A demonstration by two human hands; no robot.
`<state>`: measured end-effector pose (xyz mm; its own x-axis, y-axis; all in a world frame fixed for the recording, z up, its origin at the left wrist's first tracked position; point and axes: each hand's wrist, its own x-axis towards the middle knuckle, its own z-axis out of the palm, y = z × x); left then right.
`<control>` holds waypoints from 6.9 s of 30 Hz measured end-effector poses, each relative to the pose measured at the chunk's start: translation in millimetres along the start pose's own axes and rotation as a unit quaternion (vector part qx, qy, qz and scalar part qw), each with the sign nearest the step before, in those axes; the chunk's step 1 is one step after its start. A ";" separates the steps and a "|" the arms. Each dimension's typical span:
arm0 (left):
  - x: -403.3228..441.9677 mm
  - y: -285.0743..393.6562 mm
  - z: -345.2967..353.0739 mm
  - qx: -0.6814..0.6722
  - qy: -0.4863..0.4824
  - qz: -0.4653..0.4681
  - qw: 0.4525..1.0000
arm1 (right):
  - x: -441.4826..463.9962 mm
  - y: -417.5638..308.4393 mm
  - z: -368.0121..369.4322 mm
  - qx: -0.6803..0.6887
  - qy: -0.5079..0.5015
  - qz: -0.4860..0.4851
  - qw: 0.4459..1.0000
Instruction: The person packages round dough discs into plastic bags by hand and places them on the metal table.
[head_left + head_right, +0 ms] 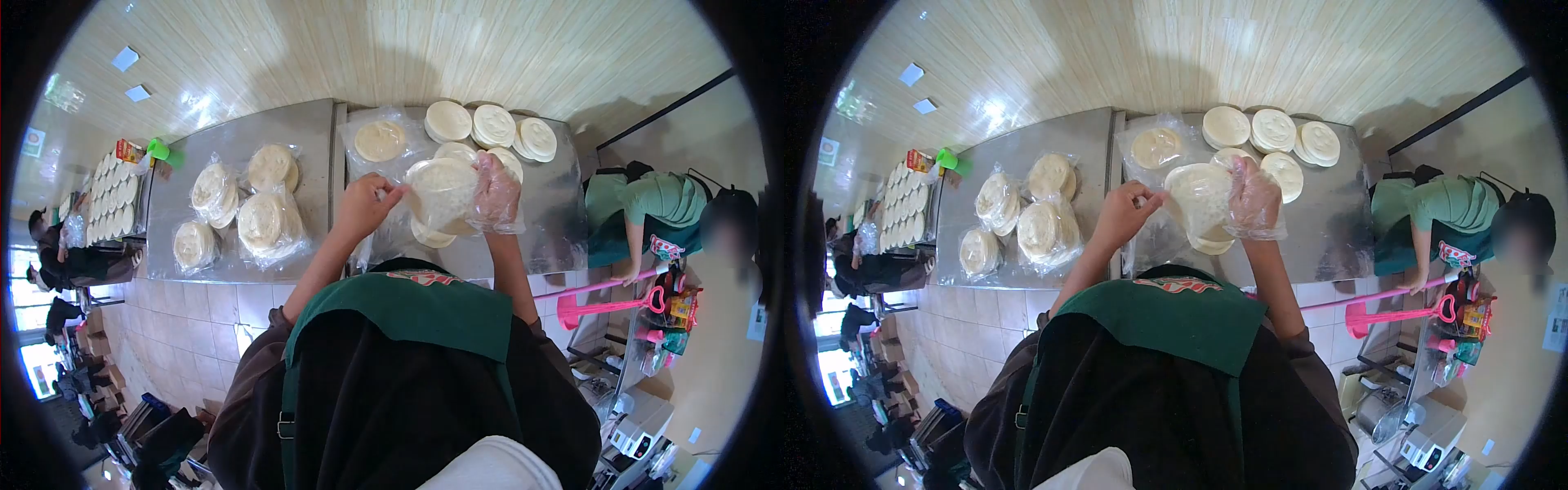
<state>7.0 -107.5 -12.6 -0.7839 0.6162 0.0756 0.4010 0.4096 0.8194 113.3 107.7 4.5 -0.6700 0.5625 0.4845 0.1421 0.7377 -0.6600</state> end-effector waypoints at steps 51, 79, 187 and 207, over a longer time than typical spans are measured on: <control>-19.7 -51.7 4.9 -0.358 0.126 -0.114 0.918 | -61.7 0.2 50.5 0.275 -0.417 0.216 0.839; -81.1 -85.7 -57.0 -0.088 -0.064 0.082 0.991 | -144.2 -32.8 25.7 0.099 -0.215 0.123 0.964; -391.5 -197.4 -319.7 0.047 0.035 -0.073 0.996 | -513.3 -4.6 122.7 -0.143 -0.375 0.481 0.780; -385.0 -273.4 -417.4 0.002 0.078 -0.072 0.994 | -554.1 -90.5 268.6 -0.033 -0.423 0.420 0.802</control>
<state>1.4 -737.4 -28.5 -0.8974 0.4389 0.0455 0.2809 0.4889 0.8259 276.0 -371.1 -358.4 -0.5690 0.4369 -0.6966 0.8215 0.2647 -0.5050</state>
